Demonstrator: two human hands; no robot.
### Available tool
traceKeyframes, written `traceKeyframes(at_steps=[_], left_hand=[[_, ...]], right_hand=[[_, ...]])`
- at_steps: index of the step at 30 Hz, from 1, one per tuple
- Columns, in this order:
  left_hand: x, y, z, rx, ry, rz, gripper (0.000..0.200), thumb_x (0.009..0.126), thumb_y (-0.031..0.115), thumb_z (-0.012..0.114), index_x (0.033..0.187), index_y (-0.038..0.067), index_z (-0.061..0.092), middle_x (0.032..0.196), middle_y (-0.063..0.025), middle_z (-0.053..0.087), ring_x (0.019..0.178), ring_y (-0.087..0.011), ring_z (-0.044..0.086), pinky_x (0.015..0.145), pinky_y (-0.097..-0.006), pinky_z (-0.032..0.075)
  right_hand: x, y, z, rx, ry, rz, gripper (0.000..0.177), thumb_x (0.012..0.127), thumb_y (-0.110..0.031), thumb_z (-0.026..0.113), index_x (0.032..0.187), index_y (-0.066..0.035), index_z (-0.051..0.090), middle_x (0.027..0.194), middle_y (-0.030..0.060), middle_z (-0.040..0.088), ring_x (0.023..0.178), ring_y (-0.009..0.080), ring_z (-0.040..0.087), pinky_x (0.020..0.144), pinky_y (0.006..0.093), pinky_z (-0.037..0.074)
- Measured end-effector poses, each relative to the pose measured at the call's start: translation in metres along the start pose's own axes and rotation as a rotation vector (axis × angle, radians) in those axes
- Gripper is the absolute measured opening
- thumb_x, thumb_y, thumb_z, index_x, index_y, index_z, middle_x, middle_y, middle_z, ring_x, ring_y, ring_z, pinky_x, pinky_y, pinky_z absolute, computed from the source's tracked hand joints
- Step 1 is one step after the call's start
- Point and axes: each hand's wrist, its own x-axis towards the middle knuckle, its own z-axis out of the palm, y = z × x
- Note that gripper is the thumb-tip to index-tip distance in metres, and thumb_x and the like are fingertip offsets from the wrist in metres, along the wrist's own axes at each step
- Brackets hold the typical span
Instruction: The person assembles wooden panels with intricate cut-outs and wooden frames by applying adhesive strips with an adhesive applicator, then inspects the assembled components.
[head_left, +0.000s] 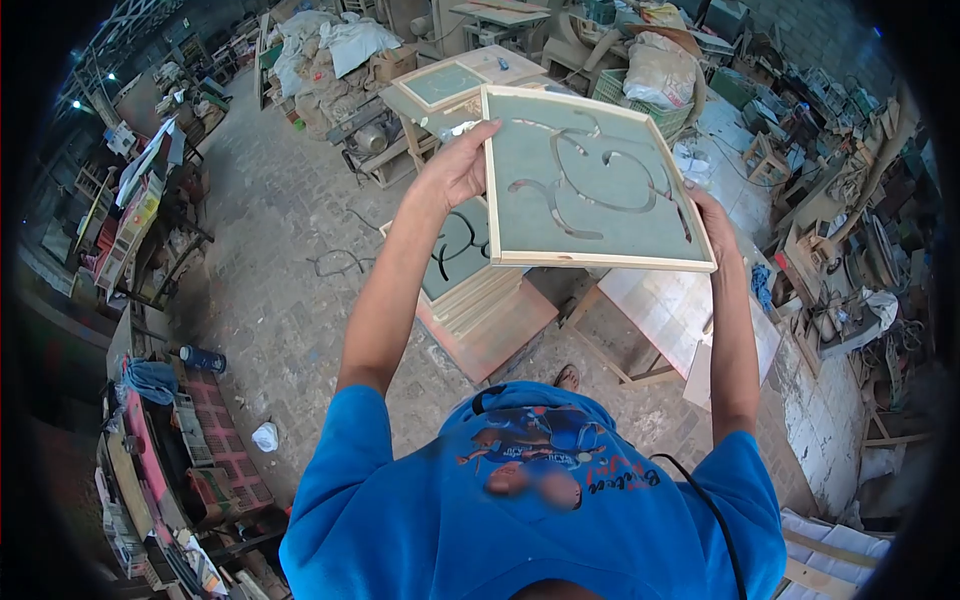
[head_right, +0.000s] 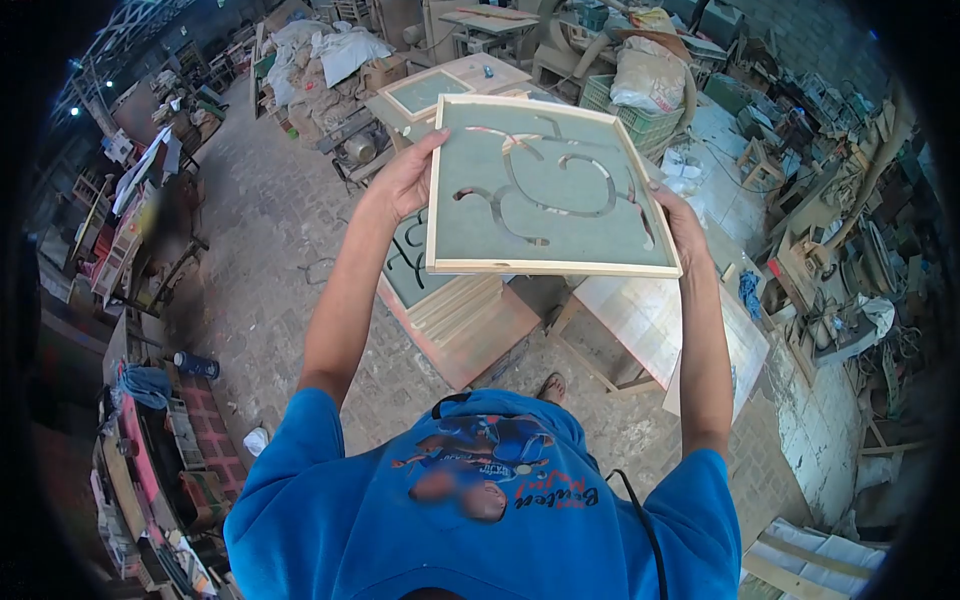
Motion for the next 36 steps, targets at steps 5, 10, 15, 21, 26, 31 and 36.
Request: traceKeyframes(at_steps=[5,10,15,21,26,31,36], left_hand=[[-0.008,-0.001,0.002,0.051,0.053,0.036,0.043,0.098,0.025,0.054,0.127,-0.006,0.048,0.115,-0.0179,0.064,0.098,-0.0234,0.067,0.084,-0.0375,0.058],[-0.020,-0.015,0.004,0.027,0.112,0.128,0.046,0.099,0.028,0.051,0.129,-0.007,0.046,0.117,-0.0185,0.062,0.104,-0.0237,0.064,0.089,-0.0337,0.055],[-0.020,-0.051,-0.040,-0.036,0.178,0.088,0.050,0.103,0.036,0.038,0.136,-0.003,0.041,0.126,-0.0184,0.057,0.112,-0.0273,0.059,0.096,-0.0402,0.050],[-0.024,-0.093,-0.070,-0.243,0.153,0.102,0.050,0.102,0.041,0.039,0.133,0.002,0.045,0.124,-0.0166,0.059,0.110,-0.0287,0.060,0.094,-0.0436,0.050],[-0.029,-0.116,-0.085,-0.392,-0.003,0.160,0.051,0.101,0.040,0.041,0.135,0.003,0.046,0.129,-0.0152,0.058,0.117,-0.0299,0.057,0.100,-0.0460,0.046],[-0.034,-0.123,-0.077,-0.409,0.041,0.225,0.051,0.102,0.041,0.038,0.135,0.004,0.047,0.131,-0.0145,0.057,0.118,-0.0298,0.056,0.100,-0.0462,0.047],[-0.032,-0.133,-0.096,-0.428,0.087,0.233,0.051,0.102,0.041,0.038,0.135,0.004,0.047,0.131,-0.0145,0.057,0.120,-0.0310,0.055,0.101,-0.0485,0.045]], right_hand=[[-0.006,0.000,0.007,0.131,-0.112,-0.010,0.030,0.092,-0.017,0.057,0.116,0.001,0.053,0.090,0.0076,0.065,0.065,0.0086,0.063,0.059,0.0174,0.055],[-0.016,0.005,0.012,0.135,-0.093,-0.142,0.046,0.091,-0.011,0.056,0.134,0.002,0.044,0.097,0.0132,0.064,0.078,0.0156,0.066,0.068,0.0247,0.058],[-0.041,-0.003,0.042,0.109,-0.062,-0.197,0.047,0.095,-0.012,0.052,0.138,0.003,0.040,0.109,0.0198,0.063,0.089,0.0218,0.066,0.079,0.0304,0.057],[-0.068,-0.013,0.073,0.178,-0.356,-0.285,0.059,0.098,-0.029,0.047,0.140,0.010,0.034,0.134,0.0278,0.049,0.121,0.0329,0.054,0.097,0.0345,0.050],[-0.090,-0.007,0.095,0.165,-0.356,-0.333,0.064,0.096,-0.035,0.048,0.141,0.008,0.036,0.138,0.0261,0.046,0.128,0.0339,0.048,0.107,0.0364,0.039],[-0.103,-0.003,0.101,0.206,-0.387,-0.263,0.070,0.090,-0.031,0.052,0.143,0.010,0.031,0.142,0.0248,0.043,0.131,0.0339,0.045,0.103,0.0329,0.042],[-0.106,0.002,0.102,0.196,-0.443,-0.255,0.067,0.086,-0.019,0.050,0.142,0.012,0.031,0.145,0.0226,0.040,0.132,0.0313,0.044,0.109,0.0370,0.035]])
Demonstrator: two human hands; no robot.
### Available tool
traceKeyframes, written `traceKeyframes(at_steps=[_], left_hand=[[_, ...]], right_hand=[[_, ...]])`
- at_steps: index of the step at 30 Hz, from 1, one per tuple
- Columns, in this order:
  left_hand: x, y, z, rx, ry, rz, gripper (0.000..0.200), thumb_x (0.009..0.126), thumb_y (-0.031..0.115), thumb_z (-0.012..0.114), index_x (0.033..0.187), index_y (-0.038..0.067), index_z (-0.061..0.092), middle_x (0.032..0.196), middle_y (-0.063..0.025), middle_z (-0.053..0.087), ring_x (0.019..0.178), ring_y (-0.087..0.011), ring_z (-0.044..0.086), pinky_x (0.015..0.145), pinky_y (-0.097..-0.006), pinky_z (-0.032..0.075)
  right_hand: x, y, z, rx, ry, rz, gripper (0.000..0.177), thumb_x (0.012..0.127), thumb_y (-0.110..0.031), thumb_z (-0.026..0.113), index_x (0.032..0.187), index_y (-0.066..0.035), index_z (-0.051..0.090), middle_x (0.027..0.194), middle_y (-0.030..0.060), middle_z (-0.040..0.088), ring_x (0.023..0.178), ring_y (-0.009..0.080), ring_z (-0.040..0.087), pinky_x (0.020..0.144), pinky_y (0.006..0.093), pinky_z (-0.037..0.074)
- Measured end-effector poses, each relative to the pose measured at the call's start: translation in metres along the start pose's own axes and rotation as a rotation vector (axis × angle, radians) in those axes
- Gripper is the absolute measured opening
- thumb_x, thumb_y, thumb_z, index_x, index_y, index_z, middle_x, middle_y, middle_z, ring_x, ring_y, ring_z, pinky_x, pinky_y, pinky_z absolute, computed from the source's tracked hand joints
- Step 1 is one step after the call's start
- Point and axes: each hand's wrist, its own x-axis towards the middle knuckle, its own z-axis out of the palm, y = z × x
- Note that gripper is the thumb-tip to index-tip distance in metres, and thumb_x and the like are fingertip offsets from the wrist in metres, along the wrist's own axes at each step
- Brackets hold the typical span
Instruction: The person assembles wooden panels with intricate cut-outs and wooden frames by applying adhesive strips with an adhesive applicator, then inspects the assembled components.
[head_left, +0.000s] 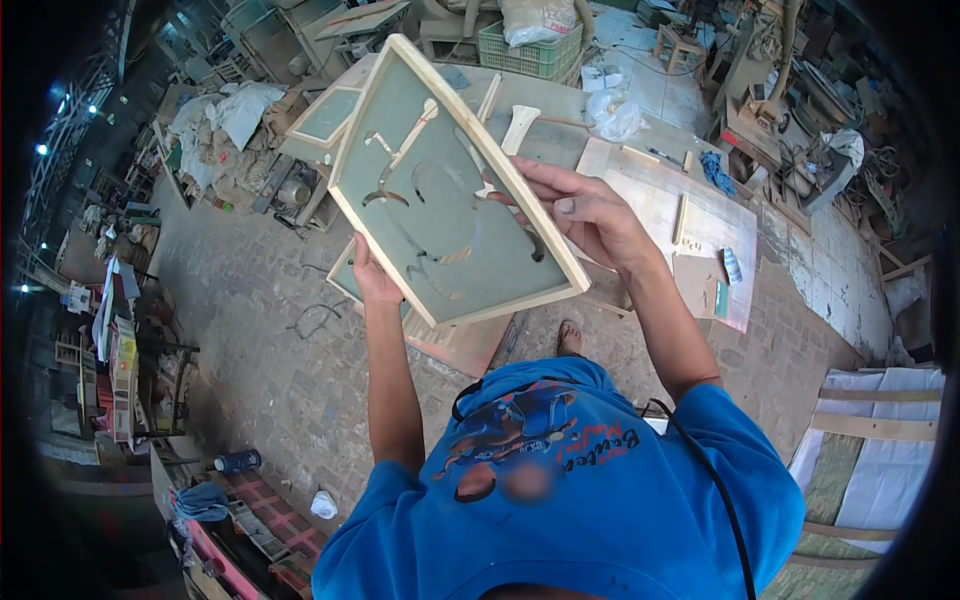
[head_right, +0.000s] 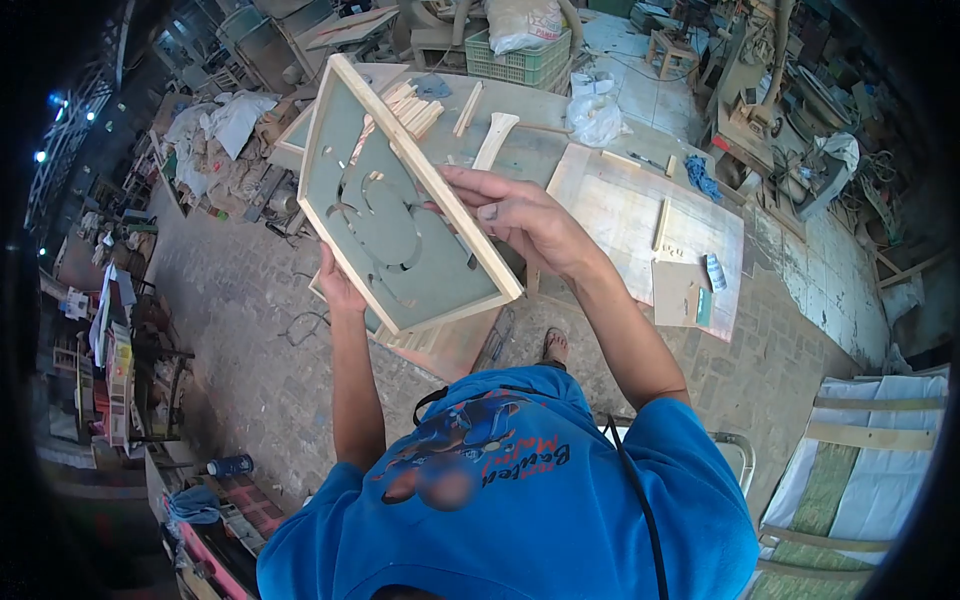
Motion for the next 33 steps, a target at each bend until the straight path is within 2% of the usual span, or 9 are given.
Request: traceKeyframes(at_steps=[6,8,10,14,19,23,25,30,33], left_hand=[[-0.007,-0.008,-0.012,-0.033,-0.007,0.010,0.052,0.101,0.042,0.038,0.136,0.005,0.047,0.134,-0.0146,0.055,0.123,-0.0316,0.052,0.105,-0.0497,0.041],[-0.014,-0.013,-0.005,-0.022,0.005,0.017,0.052,0.101,0.043,0.038,0.137,0.005,0.046,0.135,-0.0146,0.053,0.125,-0.0315,0.050,0.106,-0.0496,0.040],[-0.021,-0.020,0.002,0.027,0.154,0.056,0.053,0.101,0.043,0.038,0.138,0.006,0.045,0.138,-0.0144,0.050,0.127,-0.0319,0.048,0.106,-0.0499,0.040],[-0.029,-0.029,0.003,0.012,0.165,0.112,0.054,0.101,0.043,0.039,0.140,0.006,0.042,0.140,-0.0141,0.048,0.128,-0.0328,0.047,0.107,-0.0505,0.039],[-0.040,-0.035,0.005,-0.046,0.180,0.186,0.054,0.101,0.044,0.037,0.140,0.007,0.041,0.138,-0.0124,0.051,0.126,-0.0319,0.049,0.106,-0.0499,0.040],[-0.047,-0.029,0.004,-0.076,0.163,0.253,0.055,0.101,0.045,0.035,0.141,0.007,0.041,0.138,-0.0126,0.051,0.126,-0.0324,0.049,0.106,-0.0499,0.040],[-0.051,-0.022,0.002,-0.120,0.116,0.268,0.057,0.100,0.047,0.035,0.140,0.006,0.042,0.142,-0.0131,0.047,0.130,-0.0345,0.045,0.108,-0.0524,0.036],[-0.057,0.000,-0.002,-0.088,0.154,0.358,0.058,0.100,0.049,0.036,0.140,0.008,0.043,0.140,-0.0110,0.049,0.128,-0.0331,0.046,0.108,-0.0511,0.036],[-0.066,0.013,0.001,-0.068,0.164,0.405,0.058,0.099,0.050,0.037,0.139,0.009,0.043,0.139,-0.0104,0.050,0.127,-0.0324,0.047,0.108,-0.0501,0.036]], right_hand=[[-0.003,0.006,0.005,-0.028,-0.031,0.003,0.066,0.082,-0.011,0.056,0.142,0.010,0.034,0.143,0.0225,0.043,0.133,0.0308,0.043,0.113,0.0376,0.030],[-0.006,0.007,0.008,-0.046,-0.013,-0.008,0.064,0.083,-0.010,0.058,0.141,0.008,0.037,0.142,0.0215,0.045,0.133,0.0290,0.043,0.113,0.0373,0.031],[-0.007,0.010,0.010,-0.045,0.013,-0.010,0.062,0.084,-0.011,0.059,0.140,0.007,0.039,0.140,0.0204,0.047,0.132,0.0275,0.044,0.112,0.0365,0.032],[-0.012,0.009,0.012,-0.083,0.128,0.023,0.054,0.086,-0.012,0.059,0.136,0.006,0.047,0.135,0.0175,0.052,0.125,0.0236,0.050,0.108,0.0337,0.035],[-0.019,0.009,0.017,-0.109,0.128,-0.021,0.049,0.088,-0.014,0.056,0.132,0.006,0.052,0.131,0.0157,0.056,0.122,0.0218,0.052,0.105,0.0316,0.037],[-0.022,0.014,0.018,-0.044,0.087,0.003,0.049,0.088,-0.014,0.054,0.132,0.007,0.052,0.130,0.0163,0.056,0.122,0.0228,0.051,0.106,0.0318,0.035],[-0.022,0.021,0.019,-0.040,0.099,-0.001,0.049,0.088,-0.014,0.053,0.131,0.008,0.051,0.131,0.0178,0.056,0.123,0.0231,0.051,0.107,0.0323,0.034],[-0.022,0.035,0.015,-0.084,0.069,0.056,0.045,0.087,-0.009,0.051,0.129,0.008,0.054,0.131,0.0182,0.056,0.122,0.0233,0.052,0.106,0.0326,0.036],[-0.018,0.045,0.014,-0.116,0.127,0.044,0.041,0.088,-0.008,0.052,0.125,0.008,0.057,0.123,0.0172,0.062,0.117,0.0231,0.056,0.103,0.0335,0.039]])
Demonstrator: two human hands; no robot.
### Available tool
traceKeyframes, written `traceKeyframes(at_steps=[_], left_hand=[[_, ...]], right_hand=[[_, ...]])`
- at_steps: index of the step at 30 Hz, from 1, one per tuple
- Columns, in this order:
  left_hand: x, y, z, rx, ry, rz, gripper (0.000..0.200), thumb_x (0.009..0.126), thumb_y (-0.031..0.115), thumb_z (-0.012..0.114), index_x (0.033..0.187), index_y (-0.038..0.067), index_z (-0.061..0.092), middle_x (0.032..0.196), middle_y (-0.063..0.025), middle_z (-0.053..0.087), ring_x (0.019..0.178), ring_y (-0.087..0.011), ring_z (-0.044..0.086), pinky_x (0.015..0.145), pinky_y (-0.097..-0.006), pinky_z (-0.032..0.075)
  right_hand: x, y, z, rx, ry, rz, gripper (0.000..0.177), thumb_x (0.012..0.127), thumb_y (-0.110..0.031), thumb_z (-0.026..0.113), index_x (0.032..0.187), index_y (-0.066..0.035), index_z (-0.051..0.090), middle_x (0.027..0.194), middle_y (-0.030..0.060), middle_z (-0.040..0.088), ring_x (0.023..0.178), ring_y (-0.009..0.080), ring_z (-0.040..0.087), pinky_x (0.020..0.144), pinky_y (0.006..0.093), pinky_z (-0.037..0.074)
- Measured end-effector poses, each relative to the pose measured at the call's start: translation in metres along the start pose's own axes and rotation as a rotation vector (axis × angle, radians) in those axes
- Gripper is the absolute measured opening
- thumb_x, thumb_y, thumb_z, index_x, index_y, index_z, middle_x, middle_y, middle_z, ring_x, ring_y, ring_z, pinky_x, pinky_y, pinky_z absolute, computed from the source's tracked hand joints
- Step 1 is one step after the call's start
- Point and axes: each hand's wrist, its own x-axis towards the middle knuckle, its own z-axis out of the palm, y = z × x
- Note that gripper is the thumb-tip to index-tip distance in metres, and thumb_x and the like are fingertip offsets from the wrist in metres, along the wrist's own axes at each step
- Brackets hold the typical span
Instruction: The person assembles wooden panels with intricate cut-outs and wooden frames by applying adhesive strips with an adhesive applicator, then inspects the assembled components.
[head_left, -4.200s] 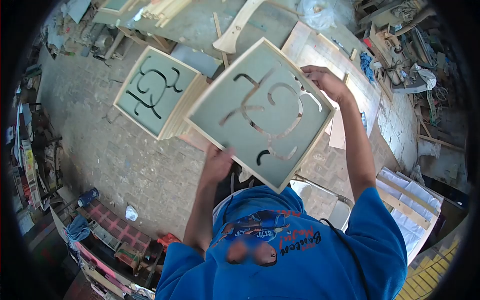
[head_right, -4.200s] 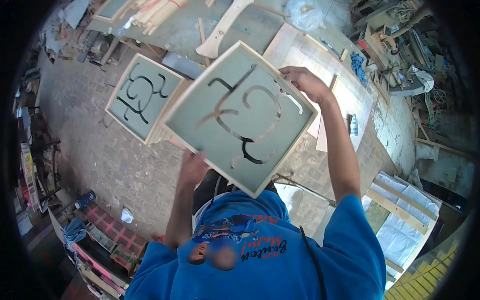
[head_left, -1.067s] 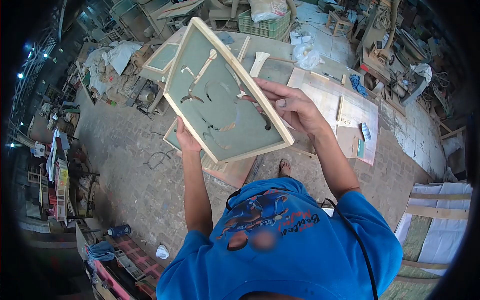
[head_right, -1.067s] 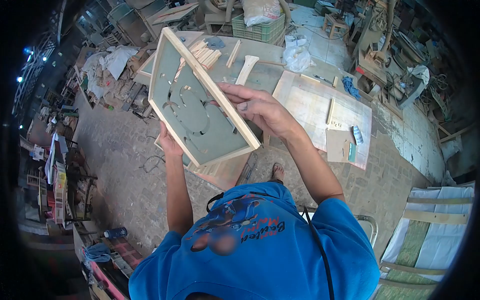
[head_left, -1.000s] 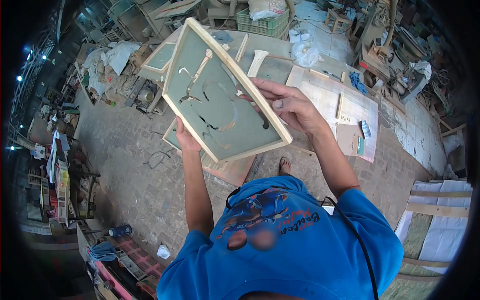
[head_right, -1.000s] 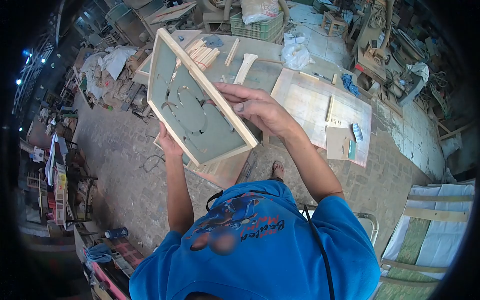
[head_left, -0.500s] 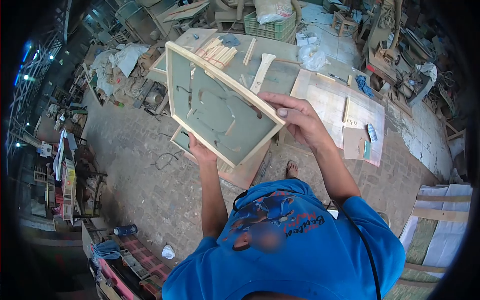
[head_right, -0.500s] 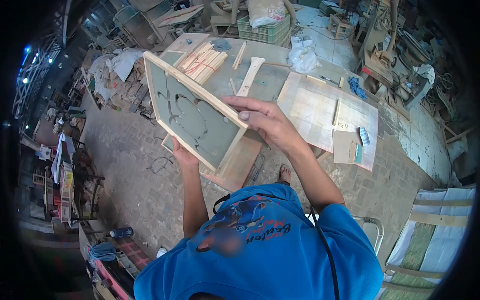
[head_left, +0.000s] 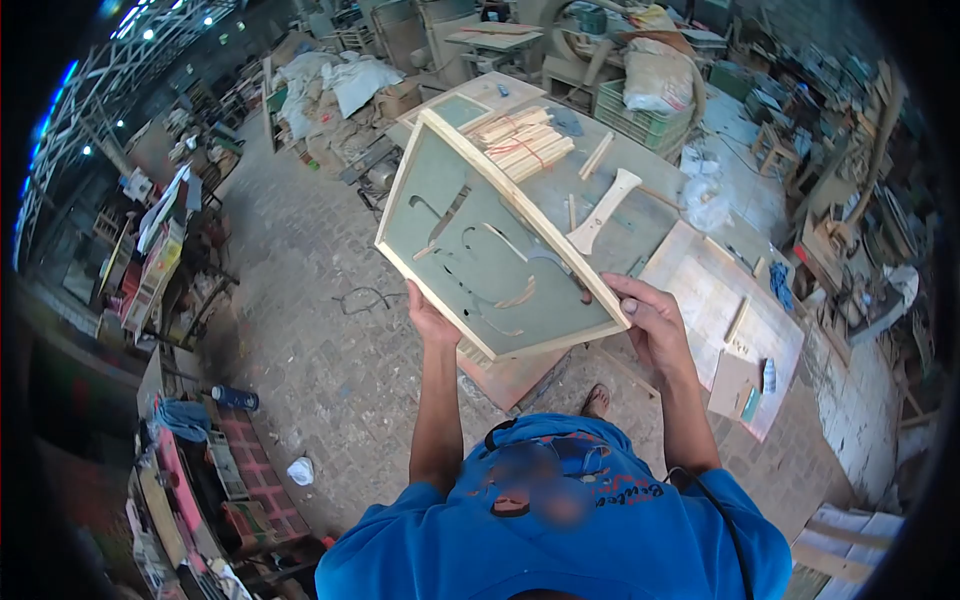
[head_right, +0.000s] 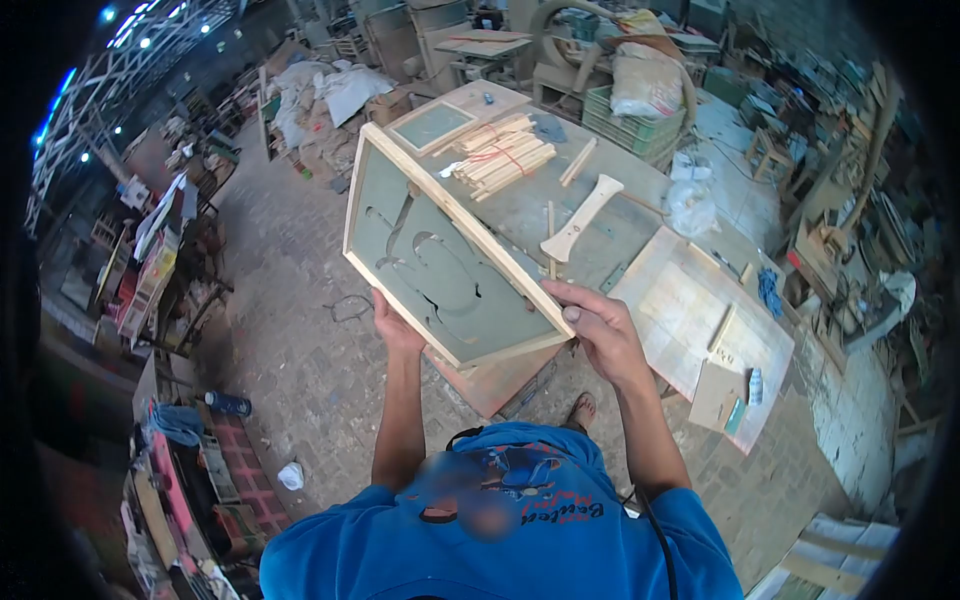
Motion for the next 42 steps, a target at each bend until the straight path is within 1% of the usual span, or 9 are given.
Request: traceKeyframes(at_steps=[7,12,16,18,21,23,27,37,42], left_hand=[[-0.004,0.021,-0.012,0.048,0.054,0.055,0.057,0.099,0.050,0.037,0.137,0.008,0.045,0.136,-0.0114,0.052,0.125,-0.0313,0.048,0.106,-0.0486,0.039],[-0.014,0.035,-0.003,0.157,0.092,0.097,0.059,0.099,0.050,0.037,0.138,0.006,0.043,0.134,-0.0116,0.053,0.123,-0.0290,0.051,0.103,-0.0434,0.042],[-0.020,0.041,-0.001,0.260,0.047,0.073,0.058,0.099,0.049,0.038,0.138,0.006,0.043,0.134,-0.0110,0.054,0.122,-0.0288,0.052,0.102,-0.0430,0.042],[-0.024,0.045,0.001,0.249,0.009,0.095,0.058,0.099,0.049,0.038,0.138,0.006,0.042,0.135,-0.0112,0.053,0.122,-0.0284,0.052,0.103,-0.0429,0.042],[-0.027,0.055,0.005,0.244,-0.011,0.158,0.058,0.099,0.048,0.038,0.139,0.005,0.042,0.135,-0.0116,0.053,0.122,-0.0274,0.052,0.103,-0.0429,0.041],[-0.028,0.064,0.002,0.312,0.007,0.258,0.055,0.101,0.045,0.035,0.138,0.006,0.043,0.135,-0.0107,0.053,0.124,-0.0274,0.051,0.104,-0.0434,0.040],[-0.030,0.078,0.005,0.383,0.001,0.308,0.054,0.100,0.043,0.039,0.137,0.005,0.044,0.134,-0.0108,0.054,0.122,-0.0264,0.052,0.104,-0.0418,0.041],[-0.032,0.087,0.007,0.399,0.003,0.335,0.054,0.099,0.043,0.044,0.136,0.003,0.044,0.135,-0.0121,0.053,0.122,-0.0254,0.052,0.104,-0.0411,0.040],[-0.037,0.093,0.017,0.520,0.002,0.334,0.054,0.099,0.042,0.044,0.136,0.002,0.044,0.133,-0.0127,0.053,0.122,-0.0250,0.052,0.104,-0.0405,0.040]], right_hand=[[0.006,0.011,0.011,0.064,0.016,0.047,0.034,0.092,-0.009,0.052,0.121,0.007,0.060,0.112,0.0144,0.067,0.108,0.0204,0.060,0.100,0.0324,0.042],[0.024,0.001,0.013,-0.398,0.022,0.017,0.032,0.096,-0.014,0.053,0.123,0.002,0.060,0.102,0.0094,0.068,0.094,0.0132,0.062,0.089,0.0289,0.047],[0.034,-0.011,0.027,-0.472,0.068,-0.028,0.030,0.096,-0.014,0.054,0.121,0.003,0.061,0.099,0.0077,0.068,0.092,0.0126,0.062,0.085,0.0272,0.048],[0.039,-0.007,0.024,-0.461,0.006,0.001,0.030,0.095,-0.008,0.053,0.122,0.004,0.059,0.104,0.0089,0.067,0.094,0.0150,0.062,0.087,0.0292,0.049],[0.038,0.003,0.015,-0.551,-0.031,-0.033,0.029,0.095,-0.007,0.054,0.121,0.004,0.059,0.104,0.0081,0.067,0.095,0.0158,0.063,0.088,0.0296,0.049],[0.035,0.011,0.016,-0.510,-0.024,-0.047,0.029,0.095,-0.007,0.055,0.121,0.004,0.060,0.102,0.0082,0.067,0.094,0.0150,0.063,0.085,0.0288,0.049],[0.031,0.017,0.015,-0.414,-0.034,-0.035,0.028,0.095,-0.007,0.054,0.120,0.004,0.060,0.104,0.0077,0.067,0.094,0.0146,0.064,0.084,0.0280,0.049],[0.031,0.029,0.006,-0.442,0.010,-0.064,0.028,0.095,-0.007,0.055,0.121,0.003,0.060,0.107,0.0079,0.067,0.098,0.0145,0.062,0.088,0.0286,0.048],[0.032,0.033,0.005,-0.377,0.041,-0.046,0.029,0.095,-0.006,0.054,0.122,0.002,0.060,0.107,0.0081,0.068,0.099,0.0155,0.063,0.090,0.0291,0.048]])
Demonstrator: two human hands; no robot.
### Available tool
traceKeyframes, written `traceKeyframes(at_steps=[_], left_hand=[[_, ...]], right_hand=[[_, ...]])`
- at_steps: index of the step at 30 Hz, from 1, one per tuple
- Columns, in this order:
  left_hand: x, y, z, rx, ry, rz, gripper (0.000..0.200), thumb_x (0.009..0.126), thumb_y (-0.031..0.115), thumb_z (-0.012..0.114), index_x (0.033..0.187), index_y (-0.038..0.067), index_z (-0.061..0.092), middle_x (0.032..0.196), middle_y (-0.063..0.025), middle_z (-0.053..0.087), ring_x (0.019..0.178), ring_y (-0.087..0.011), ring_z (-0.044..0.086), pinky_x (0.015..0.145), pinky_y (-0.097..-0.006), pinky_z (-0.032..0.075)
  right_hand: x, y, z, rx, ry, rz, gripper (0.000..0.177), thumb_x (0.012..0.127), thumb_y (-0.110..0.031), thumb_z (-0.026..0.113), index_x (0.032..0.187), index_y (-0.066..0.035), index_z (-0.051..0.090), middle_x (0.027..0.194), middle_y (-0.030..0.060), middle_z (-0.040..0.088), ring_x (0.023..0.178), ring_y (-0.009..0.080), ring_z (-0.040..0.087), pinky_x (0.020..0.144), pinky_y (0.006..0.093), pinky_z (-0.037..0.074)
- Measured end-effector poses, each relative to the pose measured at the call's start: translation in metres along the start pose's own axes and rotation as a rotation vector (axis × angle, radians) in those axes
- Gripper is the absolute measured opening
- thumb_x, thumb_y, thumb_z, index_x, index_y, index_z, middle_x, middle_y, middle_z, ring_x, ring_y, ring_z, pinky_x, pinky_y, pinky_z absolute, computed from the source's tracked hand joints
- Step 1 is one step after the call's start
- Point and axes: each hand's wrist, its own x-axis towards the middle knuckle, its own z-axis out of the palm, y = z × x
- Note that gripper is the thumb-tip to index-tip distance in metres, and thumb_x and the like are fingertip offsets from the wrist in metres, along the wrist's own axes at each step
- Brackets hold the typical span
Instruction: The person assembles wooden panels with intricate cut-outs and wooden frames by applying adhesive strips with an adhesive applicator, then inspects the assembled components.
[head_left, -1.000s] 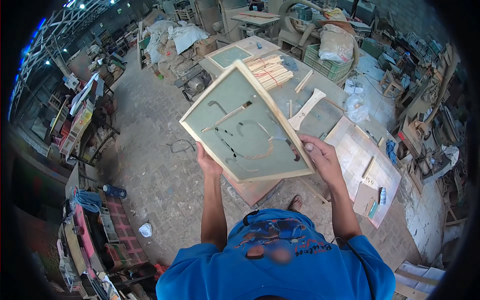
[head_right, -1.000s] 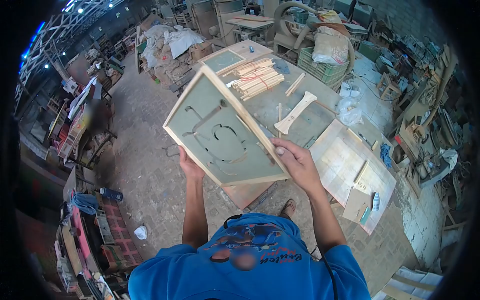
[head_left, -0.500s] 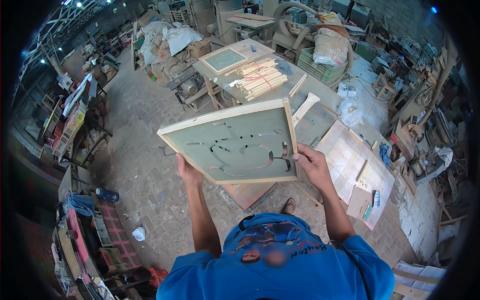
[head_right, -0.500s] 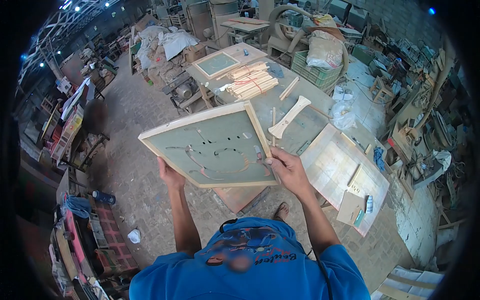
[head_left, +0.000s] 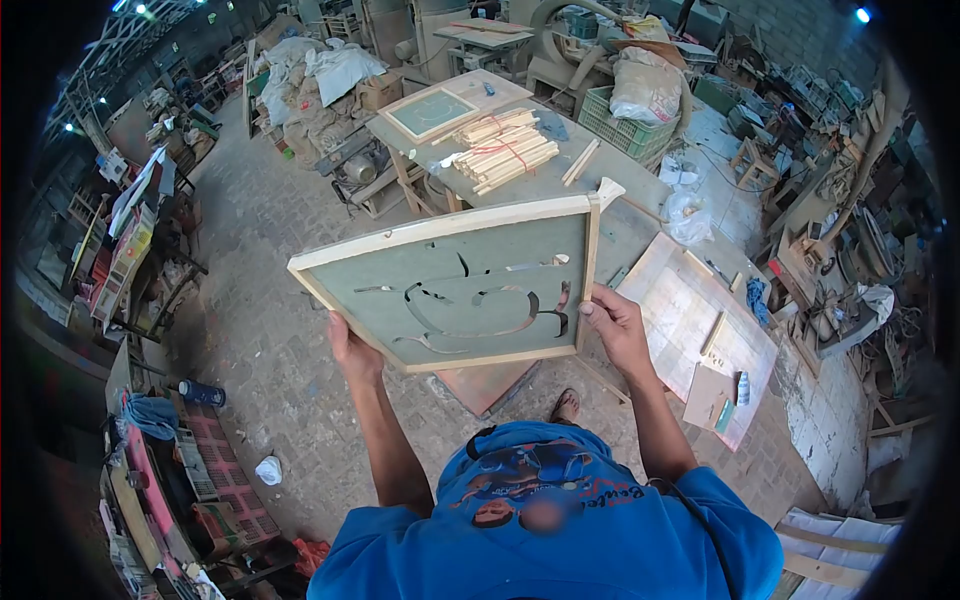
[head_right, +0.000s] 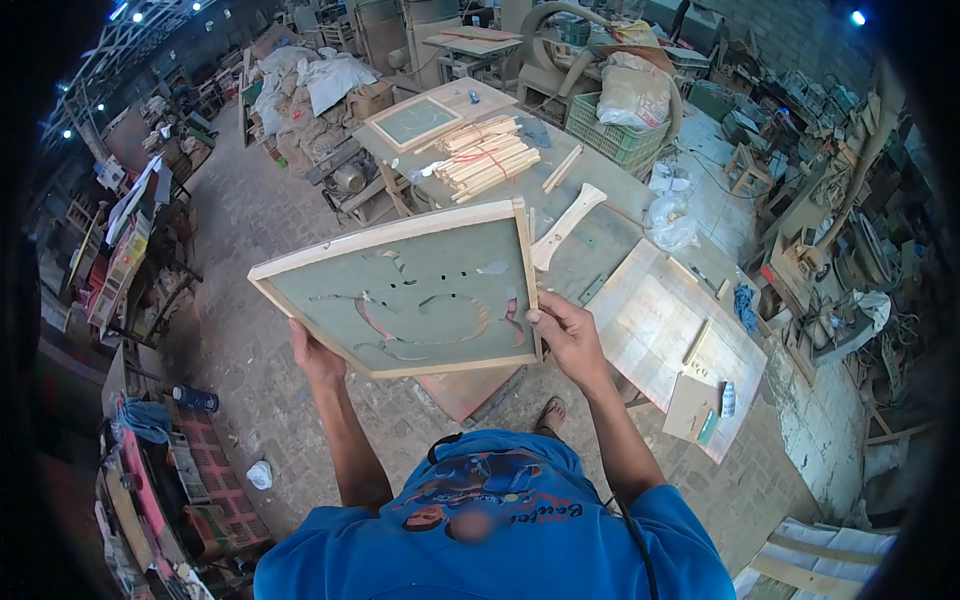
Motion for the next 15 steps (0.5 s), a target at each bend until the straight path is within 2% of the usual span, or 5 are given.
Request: traceKeyframes(at_steps=[7,9,10,11,15], left_hand=[[-0.019,0.006,0.027,0.055,0.103,-0.054,0.051,0.099,0.039,0.047,0.130,-0.001,0.047,0.125,-0.0150,0.057,0.113,-0.0247,0.057,0.097,-0.0396,0.046],[-0.029,0.010,0.040,0.068,0.077,-0.088,0.051,0.096,0.039,0.054,0.121,-0.005,0.054,0.111,-0.0161,0.063,0.098,-0.0222,0.063,0.089,-0.0352,0.050],[-0.030,0.007,0.037,0.059,0.046,-0.097,0.046,0.095,0.034,0.056,0.118,-0.006,0.056,0.104,-0.0114,0.064,0.092,-0.0174,0.063,0.084,-0.0316,0.051],[-0.034,0.007,0.035,0.068,0.077,-0.079,0.046,0.095,0.034,0.056,0.118,-0.006,0.056,0.104,-0.0114,0.064,0.092,-0.0174,0.063,0.084,-0.0316,0.051],[-0.035,0.028,0.068,0.255,-0.094,-0.030,0.038,0.095,0.023,0.055,0.121,-0.005,0.056,0.102,-0.0068,0.064,0.090,-0.0106,0.059,0.080,-0.0261,0.048]], right_hand=[[0.008,0.019,0.004,0.054,0.134,0.034,0.026,0.098,-0.012,0.051,0.118,0.002,0.058,0.098,0.0074,0.066,0.089,0.0145,0.062,0.084,0.0283,0.049],[0.014,0.028,0.001,0.178,0.273,0.070,0.022,0.099,-0.017,0.049,0.110,-0.001,0.058,0.093,0.0063,0.064,0.084,0.0139,0.061,0.080,0.0278,0.049],[0.017,0.032,-0.003,0.168,0.296,0.100,0.020,0.100,-0.020,0.048,0.106,-0.003,0.057,0.091,0.0066,0.063,0.083,0.0142,0.061,0.079,0.0286,0.049],[0.019,0.037,-0.005,0.182,0.309,0.111,0.021,0.100,-0.022,0.049,0.105,-0.003,0.057,0.092,0.0067,0.063,0.082,0.0146,0.061,0.079,0.0299,0.050],[0.026,0.058,-0.007,0.348,0.311,0.067,0.021,0.099,-0.023,0.050,0.106,-0.003,0.056,0.092,0.0058,0.061,0.082,0.0146,0.060,0.079,0.0314,0.051]])
